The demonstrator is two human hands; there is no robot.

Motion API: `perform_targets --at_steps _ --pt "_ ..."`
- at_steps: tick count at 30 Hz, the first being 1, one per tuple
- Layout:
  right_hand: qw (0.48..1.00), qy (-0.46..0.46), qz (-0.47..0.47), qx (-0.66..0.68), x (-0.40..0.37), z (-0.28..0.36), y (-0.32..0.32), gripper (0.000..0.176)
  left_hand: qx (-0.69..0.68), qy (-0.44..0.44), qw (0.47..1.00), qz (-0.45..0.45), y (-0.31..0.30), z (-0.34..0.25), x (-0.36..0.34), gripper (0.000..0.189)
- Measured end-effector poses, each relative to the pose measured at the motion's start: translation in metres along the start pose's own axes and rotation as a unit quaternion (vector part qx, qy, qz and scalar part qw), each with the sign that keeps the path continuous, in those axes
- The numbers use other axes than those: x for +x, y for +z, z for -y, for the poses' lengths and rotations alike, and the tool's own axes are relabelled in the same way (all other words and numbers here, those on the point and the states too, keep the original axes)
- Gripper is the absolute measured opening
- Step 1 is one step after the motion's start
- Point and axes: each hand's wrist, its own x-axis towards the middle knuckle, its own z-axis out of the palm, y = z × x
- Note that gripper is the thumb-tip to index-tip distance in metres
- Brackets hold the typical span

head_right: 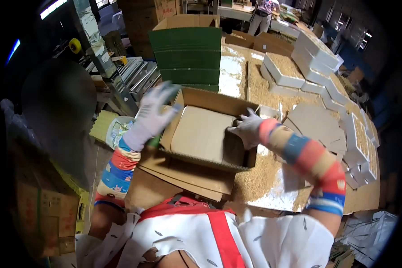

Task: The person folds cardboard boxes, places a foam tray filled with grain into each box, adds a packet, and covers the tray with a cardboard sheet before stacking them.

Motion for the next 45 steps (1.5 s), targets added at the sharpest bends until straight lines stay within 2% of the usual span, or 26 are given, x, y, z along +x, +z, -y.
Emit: perform_targets --at_steps 2,3,4,5,6,8,10,13,14,16,18,20,21,24,26,28,29,30,32,34,38,39,40,43,44,45 --pt "0.963 0.041 -0.131 0.232 -0.041 -0.011 -0.005 0.085 -0.251 -0.197 0.945 -0.072 0.022 0.057 -0.034 0.041" --pt "0.872 -0.076 -0.264 0.404 -0.056 -0.03 0.001 0.092 -0.44 -0.35 0.826 -0.035 0.059 0.119 -0.078 0.041" --pt "0.727 -0.013 -0.331 0.602 -0.074 -0.02 0.009 0.091 -0.56 -0.415 0.717 0.002 0.075 0.132 -0.099 0.042" --pt "0.646 0.07 -0.344 0.678 -0.075 -0.022 0.043 0.088 -0.645 -0.489 0.586 0.023 0.092 0.145 -0.121 0.044" --pt "0.55 0.152 -0.352 0.742 -0.062 -0.022 0.082 0.085 -0.675 -0.501 0.538 0.06 0.088 0.115 -0.114 0.048" --pt "0.28 0.159 -0.131 0.938 -0.044 0.009 0.125 0.08 -0.703 -0.529 0.451 0.15 0.073 0.043 -0.088 0.061" --pt "0.359 0.147 -0.238 0.89 0.002 0.047 0.153 0.077 -0.57 -0.409 0.646 0.301 0.11 0.051 -0.086 0.087" --pt "0.487 0.187 -0.349 0.779 0.034 0.072 0.14 0.072 -0.473 -0.38 0.752 0.257 0.115 0.029 -0.076 0.106" --pt "0.445 0.181 -0.339 0.809 0.026 0.07 0.142 0.069 -0.544 -0.324 0.746 0.206 0.09 0.007 -0.057 0.106" --pt "0.37 0.165 -0.358 0.841 0.013 0.054 0.149 0.061 -0.376 -0.231 0.879 0.181 0.128 0.018 -0.058 0.106" --pt "0.338 0.139 -0.442 0.819 -0.002 0.024 0.14 0.053 -0.678 -0.269 0.671 0.131 0.092 -0.007 0.004 0.098" --pt "0.345 0.15 -0.509 0.774 -0.017 -0.018 0.101 0.052 -0.758 -0.32 0.553 0.132 0.074 -0.008 0.067 0.087" --pt "0.348 0.156 -0.539 0.751 -0.021 -0.043 0.08 0.052 -0.81 -0.24 0.521 0.121 0.113 0.029 0.092 0.082" --pt "0.358 0.168 -0.601 0.695 -0.014 -0.126 0.017 0.05 -0.642 -0.043 0.754 -0.131 0.084 0.105 0.135 0.071" --pt "0.365 0.179 -0.619 0.672 0.002 -0.176 -0.013 0.05 -0.366 -0.049 0.862 -0.348 0.037 0.146 0.151 0.065" --pt "0.375 0.192 -0.62 0.662 0.026 -0.224 -0.03 0.049 -0.625 -0.107 0.729 -0.26 0.087 0.229 0.145 0.062" --pt "0.378 0.2 -0.615 0.662 0.041 -0.246 -0.036 0.048 -0.564 -0.146 0.786 -0.207 0.096 0.228 0.152 0.06" --pt "0.384 0.208 -0.607 0.664 0.057 -0.264 -0.039 0.048 -0.339 -0.191 0.914 -0.112 0.145 0.267 0.141 0.059" --pt "0.394 0.224 -0.587 0.671 0.09 -0.291 -0.037 0.047 -0.498 -0.186 0.831 -0.166 0.145 0.251 0.148 0.055" --pt "0.408 0.236 -0.566 0.677 0.123 -0.304 -0.031 0.047 -0.507 -0.25 0.817 -0.109 0.116 0.224 0.144 0.063" --pt "0.417 0.218 -0.56 0.682 0.16 -0.313 -0.025 0.045 -0.361 -0.228 0.888 -0.171 0.122 0.218 0.135 0.098" --pt "0.413 0.216 -0.564 0.681 0.166 -0.315 -0.031 0.045 -0.17 -0.244 0.944 -0.141 0.108 0.215 0.132 0.097" --pt "0.412 0.214 -0.572 0.677 0.168 -0.308 -0.043 0.045 -0.118 -0.297 0.944 -0.083 0.097 0.208 0.124 0.097" --pt "0.419 0.191 -0.622 0.634 0.169 -0.264 -0.079 0.044 -0.169 -0.278 0.944 -0.061 0.059 0.173 0.039 0.083" --pt "0.44 0.175 -0.657 0.587 0.161 -0.24 -0.08 0.044 -0.2 -0.228 0.948 -0.097 0.048 0.163 -0.007 0.073" --pt "0.489 0.169 -0.68 0.519 0.159 -0.208 -0.053 0.043 -0.207 -0.271 0.94 -0.021 0.041 0.155 -0.064 0.067"
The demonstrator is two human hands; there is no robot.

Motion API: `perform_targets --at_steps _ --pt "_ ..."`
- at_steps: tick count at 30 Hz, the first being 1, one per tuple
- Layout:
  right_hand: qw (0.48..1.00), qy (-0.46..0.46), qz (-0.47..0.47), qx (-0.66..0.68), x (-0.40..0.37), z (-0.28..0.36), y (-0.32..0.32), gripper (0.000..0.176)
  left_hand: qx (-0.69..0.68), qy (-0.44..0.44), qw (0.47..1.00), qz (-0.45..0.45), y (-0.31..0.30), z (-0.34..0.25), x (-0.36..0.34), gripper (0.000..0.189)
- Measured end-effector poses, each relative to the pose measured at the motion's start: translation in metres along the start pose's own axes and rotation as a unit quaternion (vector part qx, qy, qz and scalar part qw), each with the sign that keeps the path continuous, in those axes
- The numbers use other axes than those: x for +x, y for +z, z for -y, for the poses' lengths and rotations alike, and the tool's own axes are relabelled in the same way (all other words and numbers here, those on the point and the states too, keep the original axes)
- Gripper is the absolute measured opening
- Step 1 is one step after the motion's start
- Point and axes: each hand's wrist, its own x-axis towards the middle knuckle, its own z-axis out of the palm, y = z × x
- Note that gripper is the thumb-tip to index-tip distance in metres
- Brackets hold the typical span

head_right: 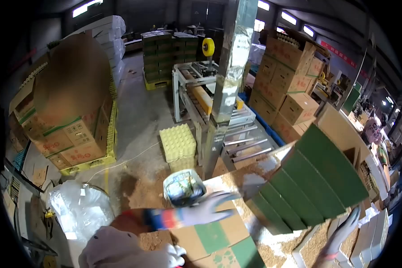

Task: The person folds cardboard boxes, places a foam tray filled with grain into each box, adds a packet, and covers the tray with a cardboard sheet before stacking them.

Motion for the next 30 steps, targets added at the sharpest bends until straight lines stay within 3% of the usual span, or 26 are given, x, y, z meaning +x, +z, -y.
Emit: perform_targets --at_steps 2,3,4,5,6,8,11,14,17,18,19,21,22,23,25,27,28,30 --pt "0.985 -0.143 0.007 -0.101 -0.082 -0.011 -0.009 0.042 0.053 -0.012 0.993 -0.106 -0.037 -0.004 -0.105 0.056" --pt "0.972 -0.164 0.106 -0.128 -0.144 0.018 -0.005 0.054 -0.066 -0.139 0.959 -0.237 -0.022 0.019 -0.157 0.047" --pt "0.935 -0.159 0.265 -0.175 -0.203 0.067 0.01 0.067 -0.089 -0.22 0.906 -0.351 -0.013 0.049 -0.201 0.043" --pt "0.876 -0.164 0.384 -0.24 -0.254 0.1 0.022 0.08 -0.257 -0.323 0.848 -0.331 -0.018 0.087 -0.236 0.037" --pt "0.832 -0.163 0.453 -0.277 -0.293 0.116 0.03 0.094 -0.237 -0.3 0.89 -0.25 -0.031 0.07 -0.24 0.035" --pt "0.821 -0.12 0.504 -0.24 -0.36 0.094 0.025 0.111 -0.344 -0.396 0.81 -0.264 -0.005 0.096 -0.241 0.042" --pt "0.825 -0.115 0.483 -0.27 -0.391 0.087 0.001 0.116 -0.26 -0.397 0.851 -0.224 -0.005 0.018 -0.201 0.041" --pt "0.823 -0.092 0.484 -0.285 -0.4 0.07 -0.057 0.118 -0.323 -0.339 0.841 -0.271 0.052 0.067 -0.232 0.041" --pt "0.804 -0.048 0.492 -0.33 -0.4 0.074 -0.107 0.112 -0.247 -0.342 0.879 -0.222 0.101 0.027 -0.247 0.043" --pt "0.785 -0.03 0.49 -0.379 -0.406 0.076 -0.118 0.11 -0.193 -0.331 0.897 -0.218 0.12 0.041 -0.261 0.049" --pt "0.762 -0.009 0.488 -0.425 -0.415 0.081 -0.127 0.108 -0.162 -0.354 0.91 -0.14 0.119 0.044 -0.264 0.054" --pt "0.803 -0.052 0.44 -0.398 -0.442 0.075 -0.147 0.107 -0.094 -0.387 0.917 0.012 0.114 0.05 -0.264 0.064" --pt "0.793 -0.047 0.455 -0.402 -0.448 0.085 -0.153 0.101 0.18 -0.365 0.913 0.036 0.101 -0.002 -0.253 0.075" --pt "0.795 -0.06 0.45 -0.404 -0.457 0.092 -0.156 0.086 0.208 -0.273 0.939 -0.006 0.092 -0.055 -0.24 0.079" --pt "0.774 -0.132 0.431 -0.444 -0.479 0.089 -0.162 0.071 0.254 -0.008 0.967 0.023 0.086 -0.077 -0.223 0.084" --pt "0.805 -0.129 0.452 -0.362 -0.462 0.128 -0.173 0.058 0.139 0.042 0.937 0.317 0.069 -0.155 -0.199 0.084" --pt "0.821 -0.135 0.454 -0.317 -0.444 0.151 -0.183 0.052 0.197 0.161 0.893 0.371 0.071 -0.148 -0.208 0.085" --pt "0.824 -0.203 0.415 -0.328 -0.396 0.183 -0.197 0.039 0.152 0.258 0.818 0.491 0.049 -0.182 -0.183 0.084"
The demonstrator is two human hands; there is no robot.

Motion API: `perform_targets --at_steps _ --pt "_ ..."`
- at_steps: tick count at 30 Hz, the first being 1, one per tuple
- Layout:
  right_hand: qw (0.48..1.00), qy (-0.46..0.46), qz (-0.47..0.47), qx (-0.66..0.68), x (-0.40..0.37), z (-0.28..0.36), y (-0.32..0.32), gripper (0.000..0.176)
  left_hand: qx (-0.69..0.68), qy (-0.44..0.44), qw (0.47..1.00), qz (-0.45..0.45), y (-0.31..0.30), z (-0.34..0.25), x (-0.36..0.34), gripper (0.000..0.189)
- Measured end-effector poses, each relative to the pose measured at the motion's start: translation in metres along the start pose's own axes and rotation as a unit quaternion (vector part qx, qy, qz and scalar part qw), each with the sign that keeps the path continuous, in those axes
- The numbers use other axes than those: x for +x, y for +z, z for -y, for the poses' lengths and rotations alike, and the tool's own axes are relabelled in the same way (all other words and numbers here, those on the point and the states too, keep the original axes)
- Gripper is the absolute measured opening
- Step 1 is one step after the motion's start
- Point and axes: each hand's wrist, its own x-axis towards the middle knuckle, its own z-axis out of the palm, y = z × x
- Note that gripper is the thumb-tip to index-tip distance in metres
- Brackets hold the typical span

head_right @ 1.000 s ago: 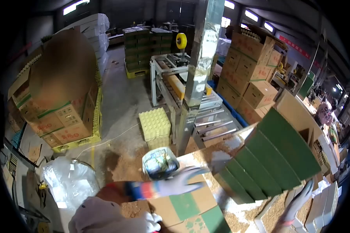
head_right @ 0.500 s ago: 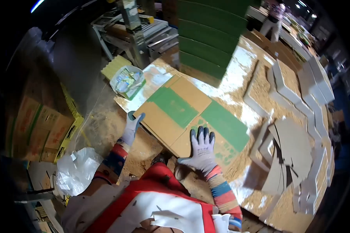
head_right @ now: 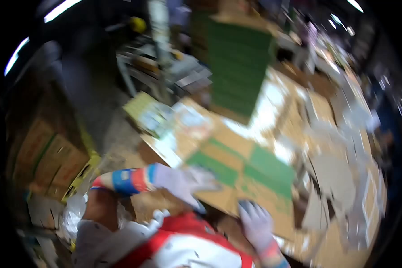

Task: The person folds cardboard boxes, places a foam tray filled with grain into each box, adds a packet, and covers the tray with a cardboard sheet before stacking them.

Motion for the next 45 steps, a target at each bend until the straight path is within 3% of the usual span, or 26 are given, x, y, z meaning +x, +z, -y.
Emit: perform_targets --at_steps 2,3,5,9,13,14,16,17,19,20,22,24,25,26,27,30,33,34,35,37,39,40,41,42,43,45 --pt "0.992 0.065 0.102 -0.036 0.026 -0.009 -0.06 0.046 -0.119 -0.051 0.988 0.087 -0.052 0.003 0.012 0.08" --pt "0.993 0.021 -0.059 -0.102 0.043 -0.013 -0.07 0.037 -0.203 -0.058 0.972 0.099 -0.079 0.01 0.021 0.075" --pt "0.99 0.061 -0.081 -0.094 0.073 -0.05 -0.072 0.038 -0.303 0.04 0.943 0.129 -0.076 0.081 0.077 0.067" --pt "0.964 0.197 -0.071 -0.165 0.115 -0.069 -0.062 0.078 -0.583 -0.209 0.764 0.184 -0.144 0.09 0.098 0.042" --pt "0.946 0.11 -0.211 -0.221 0.095 -0.045 -0.053 0.078 -0.273 -0.053 0.959 -0.051 -0.145 0.12 0.131 0.06" --pt "0.969 0.057 -0.178 -0.165 0.084 -0.056 -0.053 0.074 -0.154 -0.16 0.968 -0.119 -0.149 0.102 0.126 0.072" --pt "0.999 -0.034 -0.028 -0.02 0.049 -0.089 -0.068 0.065 -0.174 -0.197 0.944 -0.198 -0.167 0.072 0.105 0.08" --pt "0.984 -0.131 -0.083 -0.09 0.05 -0.072 -0.109 0.03 -0.167 -0.206 0.932 -0.247 -0.179 0.056 0.089 0.082" --pt "0.919 0.149 -0.13 0.341 -0.002 -0.086 -0.11 0.035 -0.227 -0.128 0.831 -0.491 -0.167 0.058 0.077 0.069" --pt "0.943 0.052 -0.133 0.301 -0.001 -0.098 -0.1 0.046 -0.145 -0.048 0.757 -0.635 -0.137 0.084 0.091 0.058" --pt "0.956 -0.008 -0.083 0.283 0.035 -0.097 -0.087 0.058 -0.08 -0.13 0.913 -0.379 -0.099 0.045 0.099 0.028" --pt "0.9 0.031 -0.073 0.429 0.065 -0.115 -0.069 0.066 0.019 -0.022 0.999 -0.033 -0.07 0.047 0.112 0.026" --pt "0.805 0.097 -0.093 0.577 0.073 -0.125 -0.063 0.068 0.036 -0.023 0.999 0.026 -0.064 0.062 0.114 0.032" --pt "0.719 0.157 -0.054 0.675 0.082 -0.11 -0.09 0.067 -0.302 -0.005 0.951 -0.067 -0.072 0.063 0.106 0.039" --pt "0.74 0.212 0.038 0.637 0.082 -0.123 -0.069 0.069 -0.601 0.009 0.785 -0.149 -0.081 0.066 0.094 0.045" --pt "0.801 0.04 0.071 0.593 0.073 -0.122 -0.036 0.082 -0.223 -0.059 0.939 -0.257 -0.056 0.063 0.077 0.046" --pt "0.547 0.074 0.023 0.833 0.062 -0.102 -0.058 0.092 0.193 -0.129 0.914 -0.333 -0.029 0.067 0.053 0.047" --pt "0.604 0.052 -0.056 0.794 0.061 -0.081 -0.075 0.077 0.091 -0.165 0.941 -0.28 -0.028 0.076 0.056 0.038" --pt "0.88 -0.014 0.087 0.468 0.075 -0.111 -0.076 0.058 0.056 -0.124 0.948 -0.289 -0.026 0.09 0.06 0.038" --pt "0.847 0.069 0.055 0.525 0.062 -0.11 -0.063 0.052 -0.015 -0.042 0.956 -0.291 -0.031 0.109 0.061 0.039" --pt "0.67 0.26 -0.129 0.683 0.081 -0.109 -0.045 0.067 -0.467 -0.005 0.8 -0.377 -0.041 0.104 0.06 0.056" --pt "0.676 0.299 -0.119 0.663 0.085 -0.121 -0.037 0.072 -0.591 0.003 0.695 -0.41 -0.048 0.096 0.062 0.067" --pt "0.68 0.339 -0.108 0.641 0.092 -0.126 -0.035 0.077 -0.497 -0.059 0.754 -0.425 -0.046 0.085 0.068 0.085" --pt "0.73 0.309 -0.131 0.595 0.096 -0.121 -0.03 0.079 -0.397 -0.124 0.801 -0.43 -0.044 0.074 0.074 0.104" --pt "0.928 0.221 -0.09 0.287 0.098 -0.127 -0.032 0.081 -0.33 -0.295 0.806 -0.394 -0.012 0.106 0.095 0.117" --pt "0.954 -0.036 -0.194 -0.226 0.155 -0.14 -0.09 0.075 -0.301 -0.257 0.841 -0.37 -0.016 0.113 0.104 0.124"
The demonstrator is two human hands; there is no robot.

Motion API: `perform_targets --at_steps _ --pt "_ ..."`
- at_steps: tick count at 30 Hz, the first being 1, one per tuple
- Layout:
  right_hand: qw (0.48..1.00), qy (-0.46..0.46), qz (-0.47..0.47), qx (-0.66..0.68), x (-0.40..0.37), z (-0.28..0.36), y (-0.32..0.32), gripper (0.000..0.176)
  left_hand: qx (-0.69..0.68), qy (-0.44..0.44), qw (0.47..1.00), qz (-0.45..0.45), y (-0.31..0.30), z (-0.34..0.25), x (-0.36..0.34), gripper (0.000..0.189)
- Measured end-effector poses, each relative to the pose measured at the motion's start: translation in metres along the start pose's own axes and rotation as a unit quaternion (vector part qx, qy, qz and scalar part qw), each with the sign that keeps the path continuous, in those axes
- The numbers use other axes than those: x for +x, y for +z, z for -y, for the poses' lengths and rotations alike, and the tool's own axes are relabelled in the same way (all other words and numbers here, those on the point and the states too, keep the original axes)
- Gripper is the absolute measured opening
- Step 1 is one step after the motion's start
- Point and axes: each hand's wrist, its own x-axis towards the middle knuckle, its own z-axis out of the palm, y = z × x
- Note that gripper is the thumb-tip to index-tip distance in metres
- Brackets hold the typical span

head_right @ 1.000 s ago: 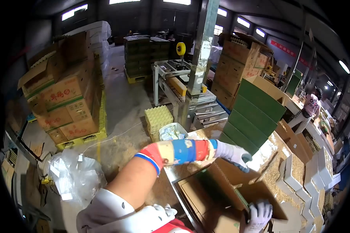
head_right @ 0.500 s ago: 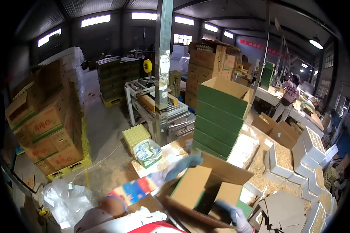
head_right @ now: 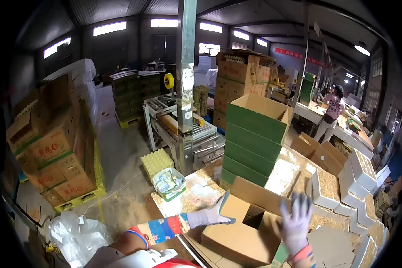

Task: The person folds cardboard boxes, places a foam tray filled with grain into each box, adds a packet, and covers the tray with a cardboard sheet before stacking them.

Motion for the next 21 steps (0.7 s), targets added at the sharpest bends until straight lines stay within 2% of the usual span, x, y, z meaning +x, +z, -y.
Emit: perform_targets --at_steps 1,2,3,4,5,6,7,8,9,10,11,12,13,14,15,16,17,19,20,21 --pt "0.998 0.04 -0.039 -0.039 0.01 -0.026 0.022 0.067 0.018 0.034 0.999 -0.021 -0.002 -0.003 -0.003 0.121" --pt "0.99 0.089 0.064 0.089 0.011 -0.026 0.03 0.053 0.03 0.067 0.996 -0.042 -0.004 -0.008 -0.01 0.12" --pt "0.954 0.136 0.164 0.213 0.012 -0.027 0.035 0.04 0.041 0.102 0.992 -0.065 -0.006 -0.015 -0.016 0.118" --pt "0.888 0.184 0.256 0.334 0.01 -0.025 0.038 0.03 0.121 0.098 0.985 -0.08 -0.014 -0.023 -0.025 0.118" --pt "0.888 0.107 0.337 0.293 -0.002 -0.006 0.033 0.031 0.203 0.1 0.969 -0.099 -0.03 -0.033 -0.03 0.117" --pt "0.917 -0.135 0.333 0.171 -0.005 0.023 -0.006 0.039 0.278 0.101 0.946 -0.129 -0.038 -0.04 -0.027 0.116" --pt "0.956 -0.068 0.169 0.229 -0.042 0.028 0.02 0.048 0.223 0.056 0.966 -0.116 -0.038 -0.039 -0.024 0.109" --pt "0.952 -0.038 0.18 0.243 -0.06 0.022 0.019 0.064 0.128 0.053 0.989 -0.042 -0.039 -0.017 -0.011 0.106" --pt "0.967 0.081 0.13 0.206 -0.076 0.029 0.025 0.068 0.03 0.048 0.998 0.035 -0.038 0.021 0.006 0.103" --pt "0.962 0.205 0.081 0.163 -0.095 0.038 0.032 0.074 0.133 -0.004 0.989 0.068 -0.051 -0.015 -0.001 0.091" --pt "0.932 0.302 0.014 0.198 -0.116 0.041 0.057 0.072 0.246 -0.048 0.961 0.113 -0.065 -0.051 -0.007 0.084" --pt "0.855 0.318 0.093 0.4 -0.114 0.044 0.048 0.067 0.349 -0.082 0.919 0.166 -0.08 -0.086 -0.012 0.083" --pt "0.697 0.374 0.162 0.59 -0.11 0.047 0.041 0.062 0.362 -0.076 0.913 0.173 -0.086 -0.096 -0.015 0.078" --pt "0.545 0.441 0.226 0.677 -0.105 0.048 0.034 0.058 0.375 -0.07 0.907 0.179 -0.092 -0.106 -0.018 0.079" --pt "0.67 0.35 0.212 0.62 -0.112 0.042 0.032 0.057 0.363 -0.12 0.902 0.201 -0.095 -0.098 -0.01 0.073" --pt "0.819 0.214 0.123 0.518 -0.118 0.032 0.043 0.057 0.353 -0.171 0.893 0.221 -0.097 -0.09 -0.002 0.067" --pt "0.635 0.338 0.083 0.69 -0.097 0.037 0.015 0.061 0.371 0.036 0.92 0.121 -0.096 -0.064 -0.01 0.055" --pt "0.528 0.387 0.062 0.753 -0.098 0.045 -0.007 0.07 0.345 0.245 0.906 0.028 -0.08 -0.018 -0.037 0.046" --pt "0.634 0.344 0.123 0.682 -0.112 0.045 0.006 0.076 0.347 0.248 0.903 0.05 -0.067 0.0 -0.045 0.049" --pt "0.739 0.346 0.176 0.552 -0.131 0.049 0.02 0.082 0.353 0.245 0.901 0.062 -0.056 0.02 -0.053 0.055"
